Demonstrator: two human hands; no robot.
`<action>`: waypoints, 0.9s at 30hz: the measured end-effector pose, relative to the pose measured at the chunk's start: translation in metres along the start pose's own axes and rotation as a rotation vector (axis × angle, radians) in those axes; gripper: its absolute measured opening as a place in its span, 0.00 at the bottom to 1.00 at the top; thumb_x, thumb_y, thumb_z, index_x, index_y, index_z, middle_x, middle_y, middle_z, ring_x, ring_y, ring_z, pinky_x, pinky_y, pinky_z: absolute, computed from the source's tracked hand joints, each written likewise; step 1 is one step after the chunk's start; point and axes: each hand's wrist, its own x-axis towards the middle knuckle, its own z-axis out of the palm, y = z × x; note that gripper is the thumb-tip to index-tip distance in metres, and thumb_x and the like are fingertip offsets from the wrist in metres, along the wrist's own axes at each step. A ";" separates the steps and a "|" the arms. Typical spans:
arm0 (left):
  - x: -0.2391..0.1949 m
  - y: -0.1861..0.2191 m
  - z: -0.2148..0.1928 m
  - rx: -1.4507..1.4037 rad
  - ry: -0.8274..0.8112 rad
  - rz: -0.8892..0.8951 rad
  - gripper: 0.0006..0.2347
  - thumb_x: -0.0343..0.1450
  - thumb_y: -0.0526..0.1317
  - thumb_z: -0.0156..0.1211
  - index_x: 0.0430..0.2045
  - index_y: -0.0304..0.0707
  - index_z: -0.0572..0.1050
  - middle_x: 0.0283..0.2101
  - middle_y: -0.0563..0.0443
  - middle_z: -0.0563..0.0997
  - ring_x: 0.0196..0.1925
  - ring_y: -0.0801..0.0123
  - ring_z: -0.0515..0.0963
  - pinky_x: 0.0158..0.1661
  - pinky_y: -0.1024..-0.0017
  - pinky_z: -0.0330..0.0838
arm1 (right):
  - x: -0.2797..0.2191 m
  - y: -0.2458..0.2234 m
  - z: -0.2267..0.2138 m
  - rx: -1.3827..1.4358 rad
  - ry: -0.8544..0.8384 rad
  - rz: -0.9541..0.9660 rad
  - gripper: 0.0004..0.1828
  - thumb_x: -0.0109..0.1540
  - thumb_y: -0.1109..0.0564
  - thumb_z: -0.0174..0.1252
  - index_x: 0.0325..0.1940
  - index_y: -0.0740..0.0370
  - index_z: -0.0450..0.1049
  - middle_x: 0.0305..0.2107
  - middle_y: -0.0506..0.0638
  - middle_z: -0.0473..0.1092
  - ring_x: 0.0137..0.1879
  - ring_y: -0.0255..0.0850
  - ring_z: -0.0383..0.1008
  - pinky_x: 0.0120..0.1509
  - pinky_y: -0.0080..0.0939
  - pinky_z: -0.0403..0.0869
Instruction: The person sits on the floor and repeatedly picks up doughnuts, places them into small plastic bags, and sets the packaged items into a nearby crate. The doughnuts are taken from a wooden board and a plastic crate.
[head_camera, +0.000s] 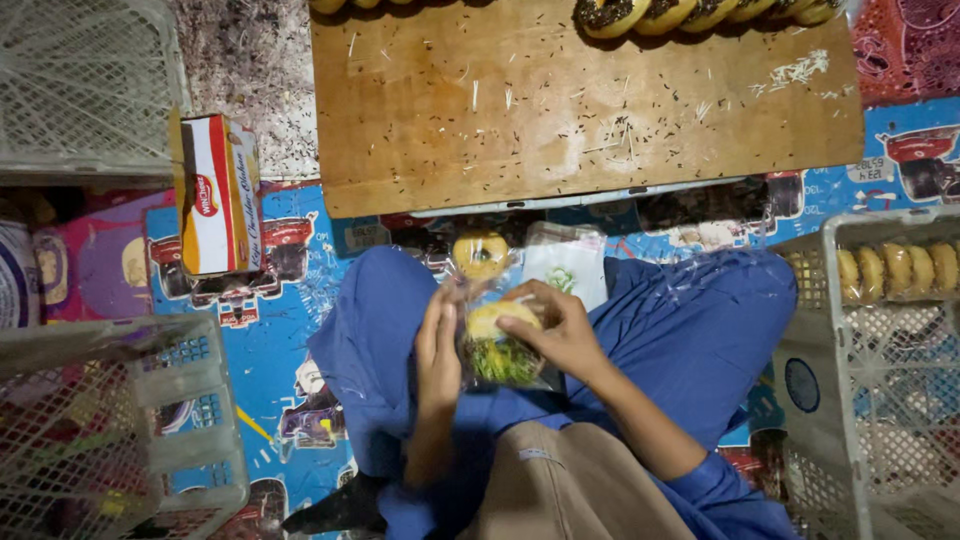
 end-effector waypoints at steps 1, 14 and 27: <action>0.005 -0.005 -0.004 -0.074 -0.074 -0.121 0.16 0.81 0.41 0.42 0.57 0.29 0.74 0.51 0.38 0.83 0.54 0.64 0.82 0.55 0.71 0.74 | -0.002 0.007 0.001 0.007 0.023 0.059 0.13 0.66 0.55 0.60 0.45 0.70 0.77 0.35 0.51 0.76 0.39 0.32 0.71 0.40 0.33 0.69; 0.030 -0.004 -0.019 0.312 0.426 0.178 0.07 0.78 0.36 0.56 0.35 0.29 0.75 0.29 0.47 0.82 0.29 0.73 0.78 0.33 0.75 0.72 | 0.046 0.059 0.034 0.265 0.428 0.080 0.10 0.66 0.57 0.63 0.35 0.68 0.81 0.29 0.47 0.76 0.37 0.30 0.70 0.43 0.32 0.68; 0.000 -0.086 -0.108 0.620 0.395 -0.086 0.08 0.72 0.32 0.66 0.24 0.30 0.74 0.23 0.48 0.78 0.25 0.72 0.73 0.29 0.72 0.67 | 0.007 0.229 0.039 -0.024 0.101 0.497 0.15 0.62 0.50 0.65 0.33 0.66 0.83 0.20 0.50 0.76 0.26 0.35 0.71 0.30 0.36 0.69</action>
